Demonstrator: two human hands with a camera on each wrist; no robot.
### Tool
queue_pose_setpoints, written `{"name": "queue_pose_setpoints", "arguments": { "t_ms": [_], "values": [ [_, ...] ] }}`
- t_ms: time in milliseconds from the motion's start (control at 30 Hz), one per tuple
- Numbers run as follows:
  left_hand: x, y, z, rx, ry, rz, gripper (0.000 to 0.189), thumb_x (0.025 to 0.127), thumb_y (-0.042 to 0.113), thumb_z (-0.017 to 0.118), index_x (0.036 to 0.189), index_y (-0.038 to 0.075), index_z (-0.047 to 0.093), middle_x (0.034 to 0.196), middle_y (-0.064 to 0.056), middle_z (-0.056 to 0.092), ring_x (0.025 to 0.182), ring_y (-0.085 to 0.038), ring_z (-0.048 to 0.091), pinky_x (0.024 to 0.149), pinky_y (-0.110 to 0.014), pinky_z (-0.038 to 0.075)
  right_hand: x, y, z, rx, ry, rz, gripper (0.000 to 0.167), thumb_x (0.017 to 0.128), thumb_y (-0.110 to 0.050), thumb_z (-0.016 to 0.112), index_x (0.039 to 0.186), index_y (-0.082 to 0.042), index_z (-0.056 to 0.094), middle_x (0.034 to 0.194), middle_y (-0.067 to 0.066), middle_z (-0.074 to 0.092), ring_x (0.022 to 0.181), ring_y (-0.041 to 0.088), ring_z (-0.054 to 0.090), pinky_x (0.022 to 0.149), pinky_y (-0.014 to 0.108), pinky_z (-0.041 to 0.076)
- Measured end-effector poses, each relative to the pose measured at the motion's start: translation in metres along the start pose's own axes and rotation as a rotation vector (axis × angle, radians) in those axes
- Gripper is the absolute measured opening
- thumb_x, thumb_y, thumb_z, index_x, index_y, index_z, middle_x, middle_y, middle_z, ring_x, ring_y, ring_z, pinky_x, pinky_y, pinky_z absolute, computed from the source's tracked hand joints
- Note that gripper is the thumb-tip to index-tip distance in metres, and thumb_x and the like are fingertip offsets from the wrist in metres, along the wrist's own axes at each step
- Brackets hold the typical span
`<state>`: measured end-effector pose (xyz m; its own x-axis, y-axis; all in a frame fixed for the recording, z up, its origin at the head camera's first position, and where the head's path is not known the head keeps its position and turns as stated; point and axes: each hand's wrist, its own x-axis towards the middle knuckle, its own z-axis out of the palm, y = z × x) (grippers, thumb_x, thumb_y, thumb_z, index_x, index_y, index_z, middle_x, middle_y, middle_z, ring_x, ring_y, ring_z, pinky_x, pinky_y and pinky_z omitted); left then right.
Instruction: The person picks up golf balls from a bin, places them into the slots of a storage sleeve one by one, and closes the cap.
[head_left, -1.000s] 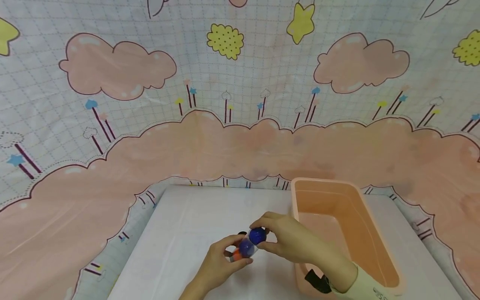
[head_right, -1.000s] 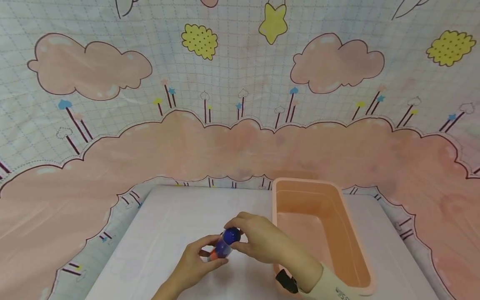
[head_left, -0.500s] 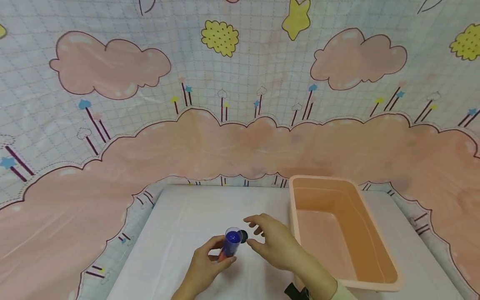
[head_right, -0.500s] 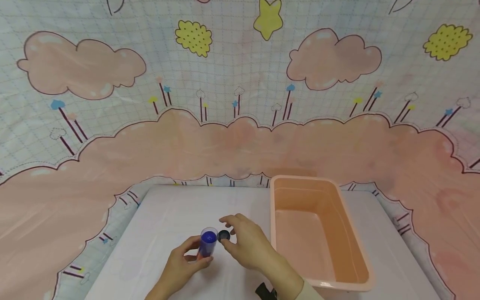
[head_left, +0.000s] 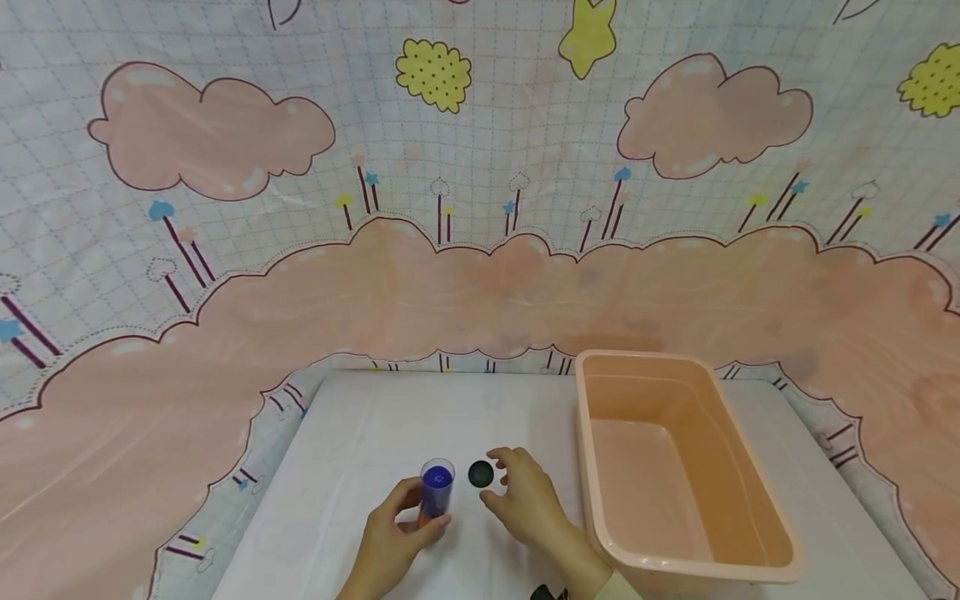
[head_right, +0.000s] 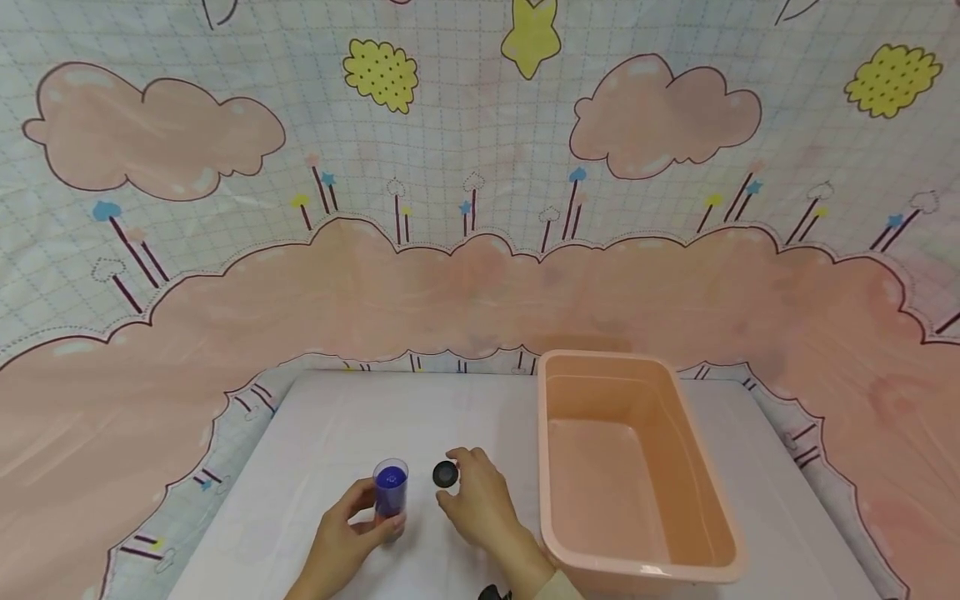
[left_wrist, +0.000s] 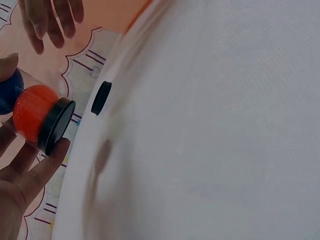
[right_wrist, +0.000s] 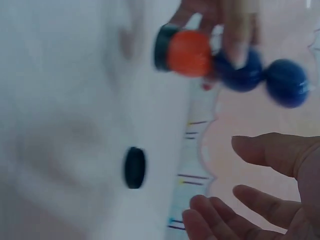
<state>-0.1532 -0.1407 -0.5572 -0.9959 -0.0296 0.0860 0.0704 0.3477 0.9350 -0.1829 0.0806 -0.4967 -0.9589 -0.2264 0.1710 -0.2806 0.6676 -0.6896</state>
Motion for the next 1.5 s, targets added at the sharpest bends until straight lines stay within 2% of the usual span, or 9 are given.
{"name": "queue_pose_setpoints", "arguments": {
  "t_ms": [133,300,400,633,833,1033,1233,1367,1500],
  "values": [
    [-0.001,-0.002,0.002,-0.010,0.010,-0.008,0.052,0.080,0.027,0.091,0.124,0.027,0.064,0.121,0.000,0.074,0.112,-0.019,0.070,0.080,-0.022,0.060,0.012,0.018,0.025,0.003,0.020,0.052,0.054,0.080,-0.014,0.087,0.128,0.000,0.065,0.114,0.019,0.065,0.094,0.030,0.069,0.077,0.041,0.057],
    [-0.001,-0.003,0.007,-0.046,0.008,-0.014,0.051,0.080,0.025,0.091,0.123,0.025,0.064,0.119,0.000,0.074,0.109,-0.014,0.069,0.079,-0.021,0.059,0.025,0.039,0.052,-0.067,0.071,0.091,0.055,0.077,-0.017,0.090,0.124,0.000,0.067,0.112,0.018,0.064,0.098,0.033,0.068,0.085,0.048,0.057],
    [-0.001,-0.004,0.010,-0.042,-0.002,-0.018,0.050,0.081,0.026,0.090,0.124,0.025,0.063,0.121,-0.002,0.073,0.109,-0.015,0.069,0.080,-0.021,0.059,0.031,0.048,0.063,-0.106,0.097,0.111,0.055,0.075,-0.020,0.091,0.122,-0.001,0.070,0.111,0.016,0.063,0.098,0.032,0.065,0.085,0.047,0.055],
    [0.001,-0.009,0.014,-0.005,-0.012,-0.005,0.050,0.082,0.031,0.089,0.124,0.026,0.062,0.119,-0.002,0.072,0.109,-0.017,0.069,0.081,-0.023,0.060,0.036,0.054,0.075,-0.121,0.098,0.125,0.046,0.075,-0.026,0.093,0.114,-0.010,0.075,0.107,0.009,0.055,0.095,0.025,0.058,0.076,0.040,0.052],
    [0.003,-0.010,0.017,-0.006,-0.050,-0.006,0.050,0.083,0.033,0.088,0.125,0.027,0.061,0.121,-0.002,0.071,0.111,-0.021,0.068,0.081,-0.025,0.059,0.034,0.058,0.072,-0.079,0.101,0.133,0.041,0.079,-0.025,0.089,0.113,-0.008,0.073,0.106,0.010,0.060,0.095,0.025,0.061,0.078,0.042,0.054],
    [0.005,-0.011,0.023,-0.012,-0.093,-0.001,0.049,0.085,0.031,0.087,0.126,0.025,0.061,0.126,-0.004,0.070,0.114,-0.026,0.066,0.081,-0.025,0.059,0.027,0.059,0.060,0.085,0.092,0.151,0.047,0.086,-0.027,0.081,0.125,-0.003,0.068,0.098,0.007,0.061,0.082,0.014,0.057,0.070,0.031,0.049],
    [0.005,-0.007,0.027,-0.028,-0.114,0.009,0.049,0.085,0.029,0.087,0.127,0.024,0.061,0.124,-0.006,0.070,0.113,-0.024,0.065,0.081,-0.025,0.058,0.017,0.047,0.039,0.312,0.067,0.123,0.047,0.099,-0.027,0.070,0.144,-0.017,0.061,0.103,0.007,0.057,0.084,0.011,0.057,0.069,0.024,0.049],
    [0.004,-0.006,0.030,-0.031,-0.129,0.020,0.049,0.085,0.029,0.087,0.126,0.026,0.061,0.122,-0.005,0.071,0.111,-0.021,0.066,0.081,-0.023,0.058,0.007,0.037,0.025,0.417,0.069,0.083,0.036,0.105,-0.025,0.062,0.140,-0.025,0.063,0.107,0.007,0.056,0.088,0.010,0.059,0.071,0.023,0.052],
    [0.003,-0.005,0.032,-0.023,-0.142,0.056,0.047,0.086,0.031,0.087,0.125,0.026,0.061,0.120,-0.003,0.071,0.109,-0.019,0.067,0.080,-0.024,0.059,-0.001,0.028,0.017,0.539,0.089,0.040,0.031,0.103,-0.020,0.064,0.134,-0.027,0.064,0.112,0.004,0.060,0.093,0.010,0.063,0.076,0.023,0.055]
  ]
}}
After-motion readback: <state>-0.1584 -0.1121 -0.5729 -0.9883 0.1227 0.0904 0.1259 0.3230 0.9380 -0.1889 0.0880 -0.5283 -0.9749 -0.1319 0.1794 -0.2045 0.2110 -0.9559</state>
